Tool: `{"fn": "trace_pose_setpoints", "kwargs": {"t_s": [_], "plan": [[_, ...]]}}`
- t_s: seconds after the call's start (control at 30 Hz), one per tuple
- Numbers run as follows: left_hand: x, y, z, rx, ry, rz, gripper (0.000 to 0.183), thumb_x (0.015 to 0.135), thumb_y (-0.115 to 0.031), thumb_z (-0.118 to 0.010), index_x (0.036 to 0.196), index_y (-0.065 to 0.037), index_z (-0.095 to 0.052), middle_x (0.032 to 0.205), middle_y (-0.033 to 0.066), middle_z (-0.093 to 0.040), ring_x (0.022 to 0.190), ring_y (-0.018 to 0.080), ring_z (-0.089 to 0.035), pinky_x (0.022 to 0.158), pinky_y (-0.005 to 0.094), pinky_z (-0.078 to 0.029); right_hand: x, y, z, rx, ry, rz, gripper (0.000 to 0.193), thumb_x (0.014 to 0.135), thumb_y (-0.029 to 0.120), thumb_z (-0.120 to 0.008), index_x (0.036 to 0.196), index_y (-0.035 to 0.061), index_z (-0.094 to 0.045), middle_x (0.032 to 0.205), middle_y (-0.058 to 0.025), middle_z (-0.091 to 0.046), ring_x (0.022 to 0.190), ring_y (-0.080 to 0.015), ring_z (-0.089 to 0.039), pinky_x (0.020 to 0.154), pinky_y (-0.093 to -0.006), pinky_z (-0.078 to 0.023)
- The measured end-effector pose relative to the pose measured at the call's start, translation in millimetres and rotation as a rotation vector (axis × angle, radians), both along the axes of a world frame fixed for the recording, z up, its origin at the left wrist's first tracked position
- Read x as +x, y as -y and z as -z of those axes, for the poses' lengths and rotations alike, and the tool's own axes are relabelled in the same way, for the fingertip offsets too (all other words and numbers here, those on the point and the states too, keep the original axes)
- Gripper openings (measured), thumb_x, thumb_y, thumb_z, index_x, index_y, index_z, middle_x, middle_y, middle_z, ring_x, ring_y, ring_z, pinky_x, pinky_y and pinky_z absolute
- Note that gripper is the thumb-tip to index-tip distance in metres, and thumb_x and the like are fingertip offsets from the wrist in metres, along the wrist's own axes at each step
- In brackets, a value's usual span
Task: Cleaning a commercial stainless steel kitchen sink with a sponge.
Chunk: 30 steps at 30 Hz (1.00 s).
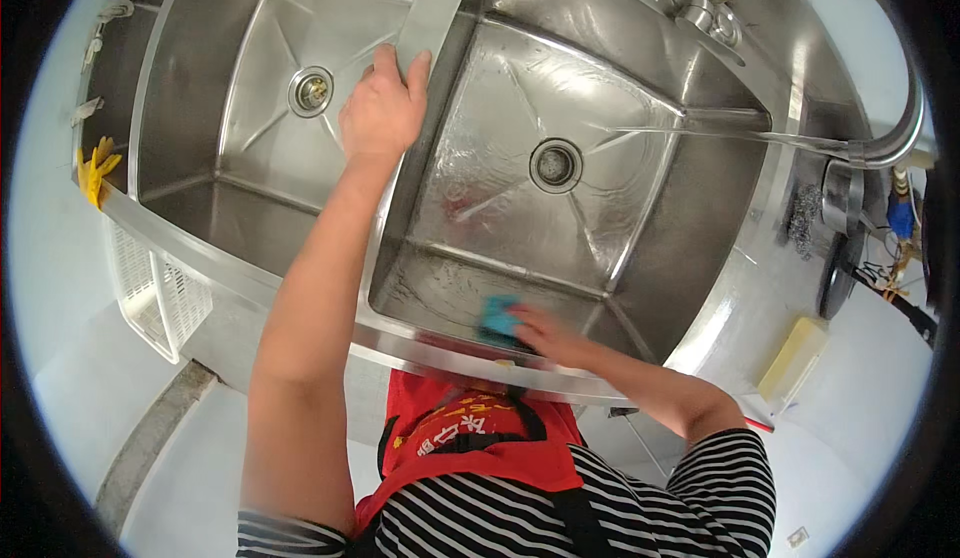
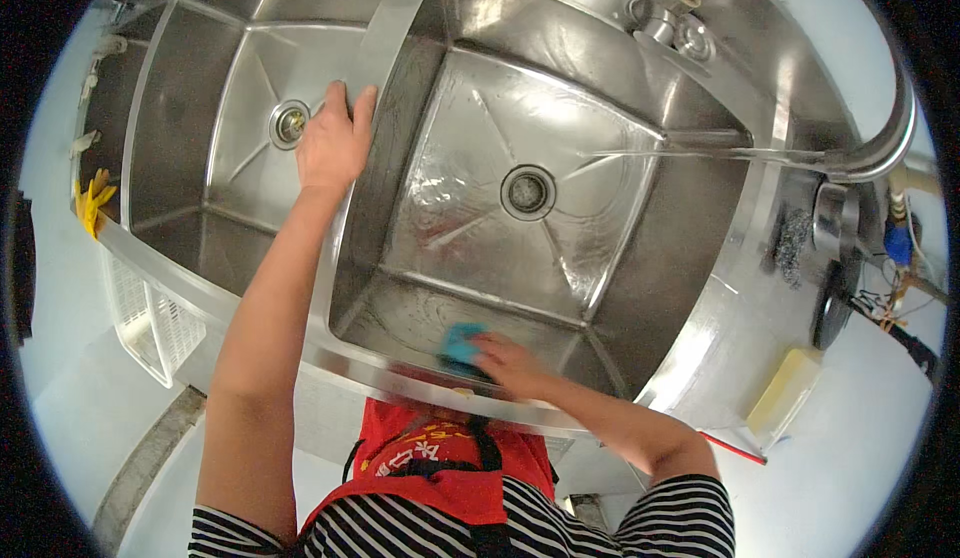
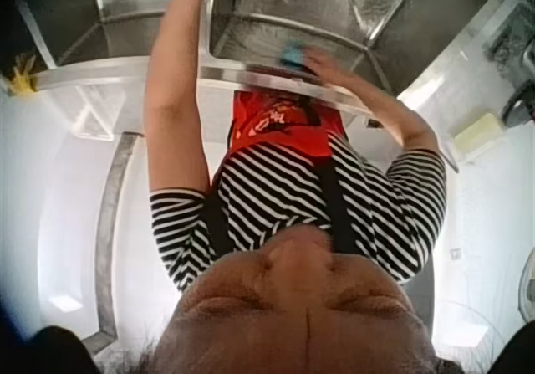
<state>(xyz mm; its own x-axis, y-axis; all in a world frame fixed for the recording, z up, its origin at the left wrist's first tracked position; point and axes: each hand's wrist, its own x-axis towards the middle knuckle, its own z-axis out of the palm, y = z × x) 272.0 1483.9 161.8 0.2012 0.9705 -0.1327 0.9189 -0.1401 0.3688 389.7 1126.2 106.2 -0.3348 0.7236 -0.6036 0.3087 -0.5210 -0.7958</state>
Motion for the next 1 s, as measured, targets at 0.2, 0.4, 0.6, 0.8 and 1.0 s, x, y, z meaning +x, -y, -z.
{"fn": "trace_pose_setpoints", "kwargs": {"t_s": [0.2,0.4,0.6,0.8,1.0], "plan": [[5.8,-1.1,1.5,-0.039,0.011,-0.007,0.05,0.091,-0.05,-0.04,0.108,-0.004,-0.049,0.099,0.0256,-0.062,0.09,0.0426,-0.061,0.078,0.0512,-0.047,82.9,72.7,91.5,-0.155,0.635,-0.295,0.033,0.094,0.026,-0.042,0.098,0.0,-0.062,0.105,-0.0206,-0.061,0.102,-0.0384,-0.055,0.091,-0.0446,-0.043],[16.4,4.8,0.4,-0.023,0.024,0.01,0.051,0.091,-0.05,-0.04,0.11,-0.004,-0.049,0.101,0.0243,-0.062,0.091,0.0425,-0.061,0.078,0.0514,-0.047,-54.4,-46.1,141.7,0.292,0.279,-0.122,0.04,0.094,0.034,-0.043,0.111,-0.0001,-0.057,0.112,-0.0238,-0.055,0.108,-0.0401,-0.048,0.097,-0.0469,-0.036],[0.7,-1.7,3.4,-0.041,-0.001,-0.045,0.049,0.091,-0.048,-0.042,0.111,-0.004,-0.048,0.102,0.0244,-0.061,0.093,0.0436,-0.059,0.079,0.0518,-0.045,-40.0,-25.4,116.1,0.223,0.125,-0.016,0.04,0.092,0.032,-0.05,0.115,-0.0007,-0.054,0.115,-0.0245,-0.052,0.11,-0.0401,-0.047,0.096,-0.0459,-0.037],[10.1,0.1,-2.0,-0.084,-0.003,-0.021,0.047,0.092,-0.047,-0.042,0.11,-0.004,-0.046,0.104,0.0232,-0.06,0.092,0.0432,-0.059,0.08,0.0515,-0.045,157.4,97.0,69.3,0.004,0.788,-0.795,0.023,0.079,0.02,-0.058,0.095,0.0079,-0.068,0.097,-0.0138,-0.064,0.097,-0.0354,-0.058,0.085,-0.0459,-0.047],[2.6,-2.0,-8.2,-0.131,-0.019,-0.05,0.048,0.091,-0.048,-0.041,0.111,-0.005,-0.046,0.105,0.0237,-0.06,0.092,0.043,-0.059,0.081,0.0509,-0.045,268.8,-101.2,18.3,-0.202,1.547,-1.05,0.037,0.089,0.023,-0.05,0.122,0.0091,-0.058,0.141,-0.0129,-0.039,0.135,-0.0337,-0.029,0.111,-0.0507,-0.019]]}}
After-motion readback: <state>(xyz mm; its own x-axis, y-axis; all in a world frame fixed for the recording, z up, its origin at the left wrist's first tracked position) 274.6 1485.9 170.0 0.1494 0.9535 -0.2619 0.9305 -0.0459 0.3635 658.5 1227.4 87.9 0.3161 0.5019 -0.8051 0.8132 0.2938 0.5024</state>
